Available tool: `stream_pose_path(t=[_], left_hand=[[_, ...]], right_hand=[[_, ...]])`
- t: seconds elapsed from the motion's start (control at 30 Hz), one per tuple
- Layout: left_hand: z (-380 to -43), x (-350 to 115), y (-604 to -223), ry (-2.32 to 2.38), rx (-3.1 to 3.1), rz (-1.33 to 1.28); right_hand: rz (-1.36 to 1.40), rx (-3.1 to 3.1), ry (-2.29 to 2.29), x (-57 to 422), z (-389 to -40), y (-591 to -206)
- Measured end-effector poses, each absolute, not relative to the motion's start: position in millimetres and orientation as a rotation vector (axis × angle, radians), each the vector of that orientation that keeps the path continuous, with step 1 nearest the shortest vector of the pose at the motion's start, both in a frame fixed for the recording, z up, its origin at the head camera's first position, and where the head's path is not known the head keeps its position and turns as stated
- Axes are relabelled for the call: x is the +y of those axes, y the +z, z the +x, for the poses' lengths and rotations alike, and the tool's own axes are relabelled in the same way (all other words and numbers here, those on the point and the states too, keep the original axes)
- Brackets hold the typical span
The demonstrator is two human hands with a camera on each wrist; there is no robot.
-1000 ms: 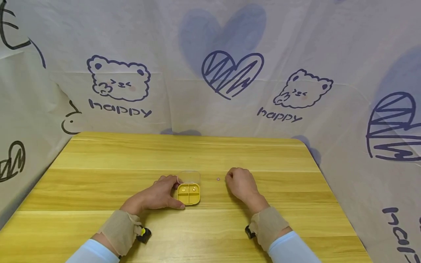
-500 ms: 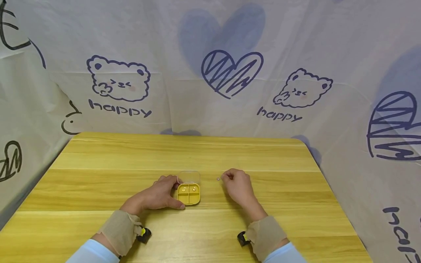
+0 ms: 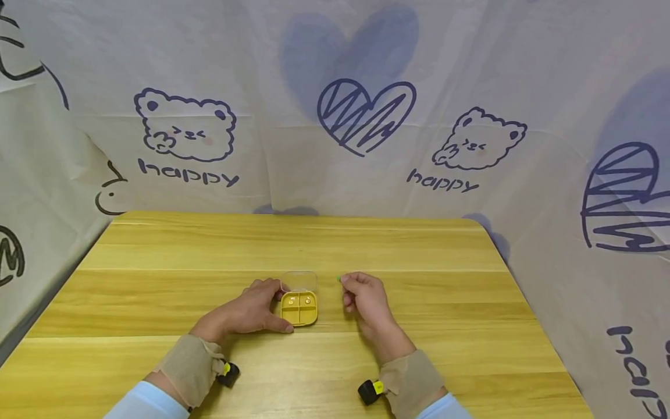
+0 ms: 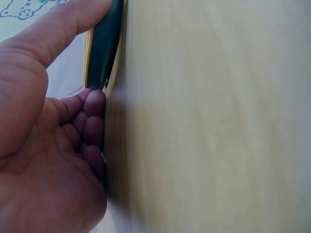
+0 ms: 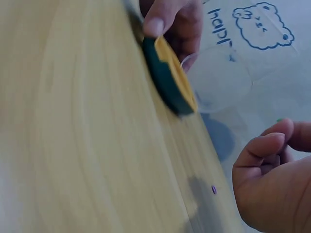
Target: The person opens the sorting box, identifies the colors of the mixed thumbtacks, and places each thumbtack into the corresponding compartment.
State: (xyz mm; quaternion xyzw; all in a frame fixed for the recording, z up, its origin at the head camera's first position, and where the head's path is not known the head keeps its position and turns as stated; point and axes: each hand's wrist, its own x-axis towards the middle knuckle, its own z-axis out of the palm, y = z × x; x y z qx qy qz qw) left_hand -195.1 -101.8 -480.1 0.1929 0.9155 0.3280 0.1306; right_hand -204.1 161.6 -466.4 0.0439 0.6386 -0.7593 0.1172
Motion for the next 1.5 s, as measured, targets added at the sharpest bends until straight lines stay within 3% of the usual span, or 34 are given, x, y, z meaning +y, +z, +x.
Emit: stream_pose_path(t=[0.67, 1.5], left_hand=[[-196.0, -102.4, -478.1, 0.956, 2.654, 0.55], [-196.2, -102.1, -486.9, 0.968, 2.677, 0.563]], right_hand=[[0.226, 1.027, -2.534, 149.7, -196.9, -465.8], [0.108, 0.554, -2.58, 146.0, -186.0, -477.9]])
